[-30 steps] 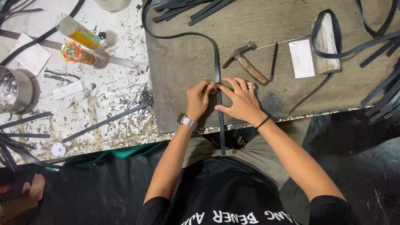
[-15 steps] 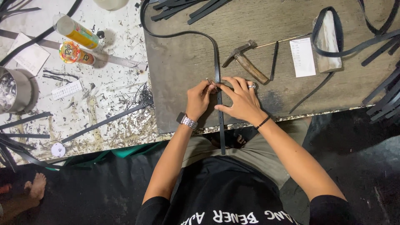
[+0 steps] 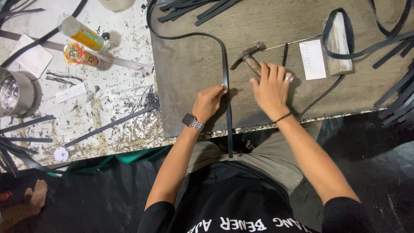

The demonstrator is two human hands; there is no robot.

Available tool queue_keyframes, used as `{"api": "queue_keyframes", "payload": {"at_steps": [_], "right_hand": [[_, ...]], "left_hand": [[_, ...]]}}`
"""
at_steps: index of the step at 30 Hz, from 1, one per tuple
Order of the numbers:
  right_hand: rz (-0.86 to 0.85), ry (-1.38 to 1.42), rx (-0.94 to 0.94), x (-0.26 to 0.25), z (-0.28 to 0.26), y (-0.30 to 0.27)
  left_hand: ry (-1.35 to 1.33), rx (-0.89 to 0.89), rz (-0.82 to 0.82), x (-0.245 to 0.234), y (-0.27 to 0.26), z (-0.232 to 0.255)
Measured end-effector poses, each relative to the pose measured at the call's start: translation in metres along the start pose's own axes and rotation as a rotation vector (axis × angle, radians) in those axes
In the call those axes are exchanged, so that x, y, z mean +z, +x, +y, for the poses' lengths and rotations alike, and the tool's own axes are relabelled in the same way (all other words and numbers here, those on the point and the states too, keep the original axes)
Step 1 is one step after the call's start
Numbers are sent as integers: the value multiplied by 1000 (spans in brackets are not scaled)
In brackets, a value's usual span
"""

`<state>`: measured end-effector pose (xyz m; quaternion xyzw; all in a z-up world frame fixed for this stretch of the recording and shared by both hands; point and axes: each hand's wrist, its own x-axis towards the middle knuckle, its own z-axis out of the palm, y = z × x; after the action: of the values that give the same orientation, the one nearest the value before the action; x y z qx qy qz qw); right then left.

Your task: The person aligns a long black leather strip on a workbench, marks it with a pencil, then uses a metal punch and hammer to create holes along the strip. The person repeatedly positions the punch and strikes it to form a series of holes.

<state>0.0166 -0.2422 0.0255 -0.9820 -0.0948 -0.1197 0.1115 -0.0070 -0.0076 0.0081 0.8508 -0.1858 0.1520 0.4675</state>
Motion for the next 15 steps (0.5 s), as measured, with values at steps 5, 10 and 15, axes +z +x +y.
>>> {"api": "queue_keyframes", "payload": {"at_steps": [5,10,15], "right_hand": [[-39,27,-54,2,14,9],[40,583,66,-40,7,3],[440,652,-152,-106,-12,-25]], "left_hand": [[62,131,-93,2,-1,-14],[80,143,-116,0,-2,-15],[89,137,-149,-2,-3,-14]]}}
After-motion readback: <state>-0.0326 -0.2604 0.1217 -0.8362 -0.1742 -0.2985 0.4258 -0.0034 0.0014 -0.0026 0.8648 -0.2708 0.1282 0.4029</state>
